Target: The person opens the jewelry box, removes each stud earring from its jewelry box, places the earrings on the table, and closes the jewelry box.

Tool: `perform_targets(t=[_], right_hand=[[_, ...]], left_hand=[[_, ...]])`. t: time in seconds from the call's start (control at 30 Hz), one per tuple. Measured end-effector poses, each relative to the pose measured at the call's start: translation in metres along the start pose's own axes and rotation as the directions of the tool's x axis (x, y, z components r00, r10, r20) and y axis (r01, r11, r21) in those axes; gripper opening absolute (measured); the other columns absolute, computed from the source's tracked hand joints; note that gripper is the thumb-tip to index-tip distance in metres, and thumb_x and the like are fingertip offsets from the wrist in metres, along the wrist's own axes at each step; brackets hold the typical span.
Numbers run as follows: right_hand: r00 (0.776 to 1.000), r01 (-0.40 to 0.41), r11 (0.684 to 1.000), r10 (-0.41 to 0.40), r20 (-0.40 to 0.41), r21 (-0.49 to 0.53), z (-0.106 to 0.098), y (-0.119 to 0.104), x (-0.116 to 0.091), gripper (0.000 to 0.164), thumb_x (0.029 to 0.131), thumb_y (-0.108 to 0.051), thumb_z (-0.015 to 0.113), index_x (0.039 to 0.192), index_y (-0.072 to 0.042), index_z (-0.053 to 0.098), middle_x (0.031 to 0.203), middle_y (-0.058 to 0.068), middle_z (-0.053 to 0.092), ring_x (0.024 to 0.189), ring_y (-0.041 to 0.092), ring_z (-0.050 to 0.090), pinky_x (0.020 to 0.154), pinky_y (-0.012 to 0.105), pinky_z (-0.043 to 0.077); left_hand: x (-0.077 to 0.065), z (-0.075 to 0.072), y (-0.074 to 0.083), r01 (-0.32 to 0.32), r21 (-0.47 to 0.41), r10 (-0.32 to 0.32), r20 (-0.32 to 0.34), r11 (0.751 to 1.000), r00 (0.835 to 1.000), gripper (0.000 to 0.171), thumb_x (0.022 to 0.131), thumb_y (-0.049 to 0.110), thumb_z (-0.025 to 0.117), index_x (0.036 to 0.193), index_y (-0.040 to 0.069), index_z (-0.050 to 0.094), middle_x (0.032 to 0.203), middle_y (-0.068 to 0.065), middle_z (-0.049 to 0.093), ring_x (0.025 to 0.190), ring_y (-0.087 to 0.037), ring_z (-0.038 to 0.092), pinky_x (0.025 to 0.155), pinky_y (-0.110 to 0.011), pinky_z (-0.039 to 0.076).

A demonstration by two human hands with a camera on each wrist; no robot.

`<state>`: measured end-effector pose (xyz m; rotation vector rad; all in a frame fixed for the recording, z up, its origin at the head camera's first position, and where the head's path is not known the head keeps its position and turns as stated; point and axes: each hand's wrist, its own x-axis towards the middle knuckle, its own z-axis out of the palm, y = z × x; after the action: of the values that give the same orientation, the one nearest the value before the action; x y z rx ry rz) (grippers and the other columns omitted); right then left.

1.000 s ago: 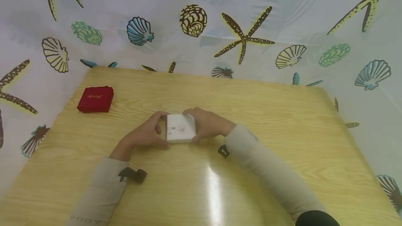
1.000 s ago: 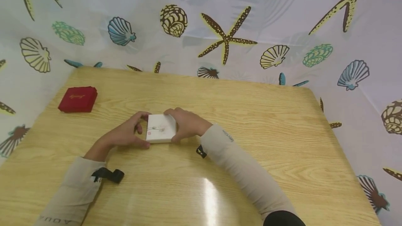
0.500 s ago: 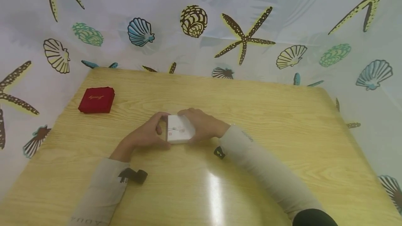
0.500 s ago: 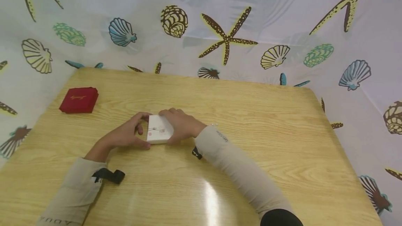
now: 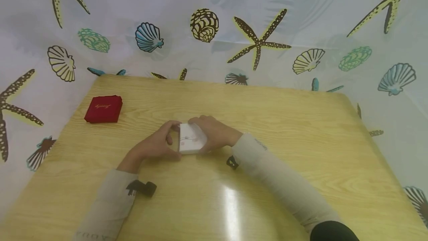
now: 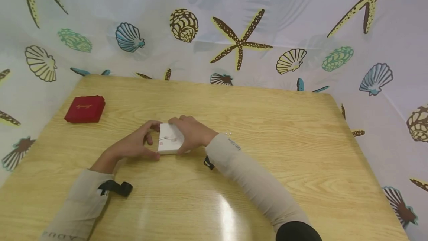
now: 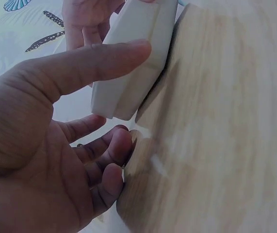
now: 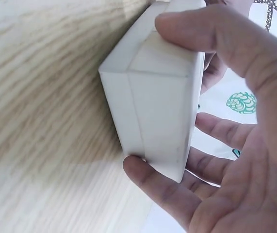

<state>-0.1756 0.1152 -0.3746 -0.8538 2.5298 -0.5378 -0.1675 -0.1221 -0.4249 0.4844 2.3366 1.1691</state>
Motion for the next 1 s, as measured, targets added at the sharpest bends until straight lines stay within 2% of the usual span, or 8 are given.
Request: perform_targets(t=[0.2,0.5,0.8,1.0], right_hand=[[1.000,0.009,1.000,-0.009,-0.021,-0.018,-0.007,0.005,-0.004,0.098,0.069,-0.024,0.089,0.151,-0.011,0.037,0.137,0.013,0.052,0.117,0.025,0.050,0.100,0.040,0.046],[0.999,0.021,1.000,-0.021,-0.047,0.005,-0.022,0.018,-0.007,0.098,0.069,-0.023,0.088,0.152,-0.013,0.036,0.138,0.012,0.050,0.119,0.026,0.048,0.101,0.042,0.045],[0.997,0.003,1.000,-0.002,-0.077,0.014,-0.036,0.036,-0.012,0.099,0.068,-0.021,0.087,0.152,-0.012,0.037,0.140,0.014,0.048,0.118,0.026,0.048,0.102,0.042,0.046],[0.995,-0.006,1.000,0.007,-0.103,0.007,-0.045,0.047,-0.018,0.099,0.068,-0.020,0.088,0.152,-0.009,0.037,0.141,0.016,0.048,0.121,0.029,0.048,0.105,0.046,0.044]], left_hand=[[0.000,-0.001,0.001,0.014,-0.006,-0.014,0.004,1.000,1.000,0.102,0.071,0.023,0.090,0.152,0.011,0.029,0.147,-0.014,0.045,0.105,-0.026,0.049,0.081,-0.032,0.042],[-0.005,-0.006,0.007,-0.018,-0.015,0.018,-0.024,1.000,1.000,0.095,0.076,0.019,0.086,0.152,0.008,0.030,0.144,-0.017,0.046,0.102,-0.026,0.051,0.079,-0.033,0.045],[-0.018,-0.022,0.009,-0.007,-0.008,0.007,-0.056,1.000,0.998,0.089,0.082,0.016,0.081,0.152,0.005,0.028,0.146,-0.020,0.043,0.109,-0.032,0.051,0.075,-0.033,0.048],[-0.025,-0.032,0.004,0.036,-0.008,-0.036,-0.073,0.999,0.997,0.089,0.082,0.017,0.081,0.153,0.008,0.027,0.146,-0.018,0.043,0.113,-0.033,0.051,0.077,-0.033,0.048]])
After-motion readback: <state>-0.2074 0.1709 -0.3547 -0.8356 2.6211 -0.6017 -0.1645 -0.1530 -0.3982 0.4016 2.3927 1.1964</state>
